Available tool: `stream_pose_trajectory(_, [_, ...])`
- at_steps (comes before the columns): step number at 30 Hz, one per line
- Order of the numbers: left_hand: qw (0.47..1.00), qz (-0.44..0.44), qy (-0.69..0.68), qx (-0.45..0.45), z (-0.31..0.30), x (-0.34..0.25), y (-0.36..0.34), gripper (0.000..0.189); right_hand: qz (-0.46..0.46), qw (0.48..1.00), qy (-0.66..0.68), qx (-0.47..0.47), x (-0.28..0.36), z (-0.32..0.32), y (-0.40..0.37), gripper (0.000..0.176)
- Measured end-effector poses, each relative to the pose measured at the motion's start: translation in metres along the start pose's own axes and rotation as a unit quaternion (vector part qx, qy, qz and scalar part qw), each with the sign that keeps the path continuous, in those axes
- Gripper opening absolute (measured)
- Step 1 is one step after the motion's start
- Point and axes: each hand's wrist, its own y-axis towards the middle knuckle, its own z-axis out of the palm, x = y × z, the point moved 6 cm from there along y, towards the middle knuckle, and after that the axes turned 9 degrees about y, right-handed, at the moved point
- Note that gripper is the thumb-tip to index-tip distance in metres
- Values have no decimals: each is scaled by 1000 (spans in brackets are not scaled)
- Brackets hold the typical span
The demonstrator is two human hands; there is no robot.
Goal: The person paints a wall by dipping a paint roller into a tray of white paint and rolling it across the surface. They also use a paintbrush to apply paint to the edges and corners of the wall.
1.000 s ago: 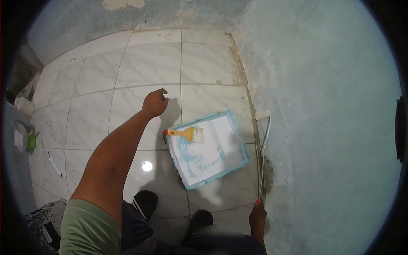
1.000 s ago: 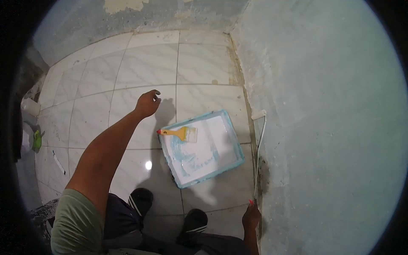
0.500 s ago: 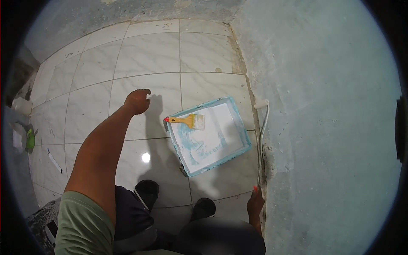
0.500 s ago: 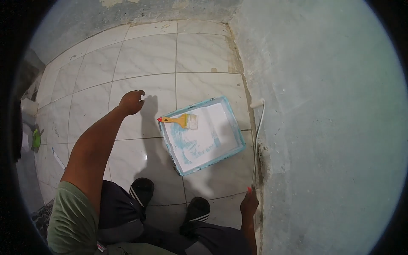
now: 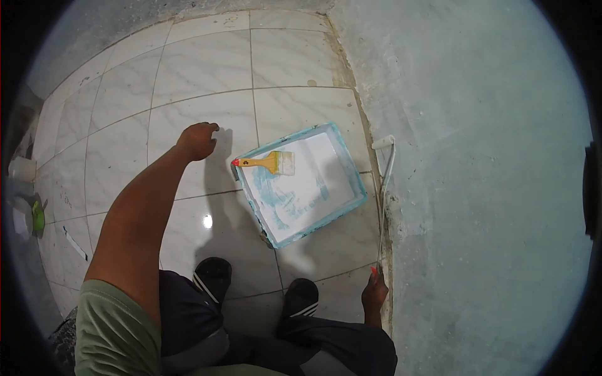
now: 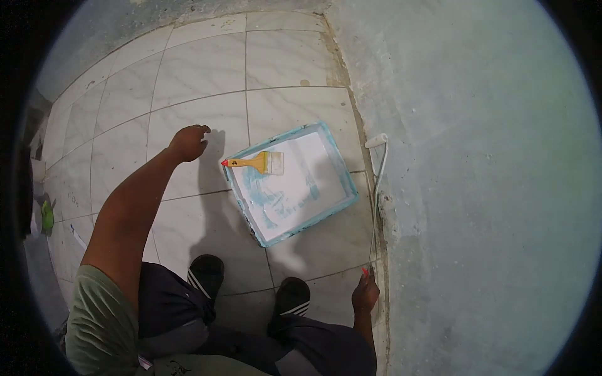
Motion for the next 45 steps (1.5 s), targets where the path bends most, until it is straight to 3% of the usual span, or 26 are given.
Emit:
stream_pose_trajectory(2, [1000,-1,-3,20,1,3,1,38,61,995,-23,75,-12,-9,-15,28])
stream_pose_trajectory(5, [1000,9,9,23,9,10,1,38,122,992,3,18,-32,-49,-68,36])
stream_pose_trajectory(7, [1000,15,15,19,15,17,2,39,151,975,-152,52,-85,-65,-117,38])
stream_pose_trajectory(11, [998,-25,35,41,11,20,-3,39,160,977,-131,61,-86,-76,-114,37])
stream_pose_trajectory(20, [997,48,66,15,-3,-10,-5,38,216,966,-92,105,-65,-97,-107,35])
stream_pose_trajectory(23, [992,32,89,82,0,-14,-6,42,206,973,-82,68,-121,-135,-176,33])
stream_pose_trajectory(25, [993,42,86,72,10,-7,-3,42,300,954,12,1,-197,-159,-241,30])
stream_pose_trajectory(28, [994,44,88,57,21,-5,2,42,237,966,-76,71,-160,-179,-243,29])
stream_pose_trajectory(31, [993,43,75,82,11,-18,4,42,210,958,-146,130,-107,-159,-182,29])
stream_pose_trajectory(34, [993,44,82,73,14,-21,9,42,235,947,-162,149,-88,-151,-173,28])
stream_pose_trajectory(35, [993,45,81,73,14,-21,9,42,236,946,-163,149,-94,-153,-188,28])
stream_pose_trajectory(37, [994,46,72,73,16,-21,9,42,256,961,-87,58,-102,-166,-218,28])
stream_pose_trajectory(41, [993,34,66,88,16,-21,9,43,254,958,-116,72,-101,-152,-200,30])
stream_pose_trajectory(45, [996,41,63,46,12,-17,6,39,244,955,-143,93,-75,-114,-146,33])
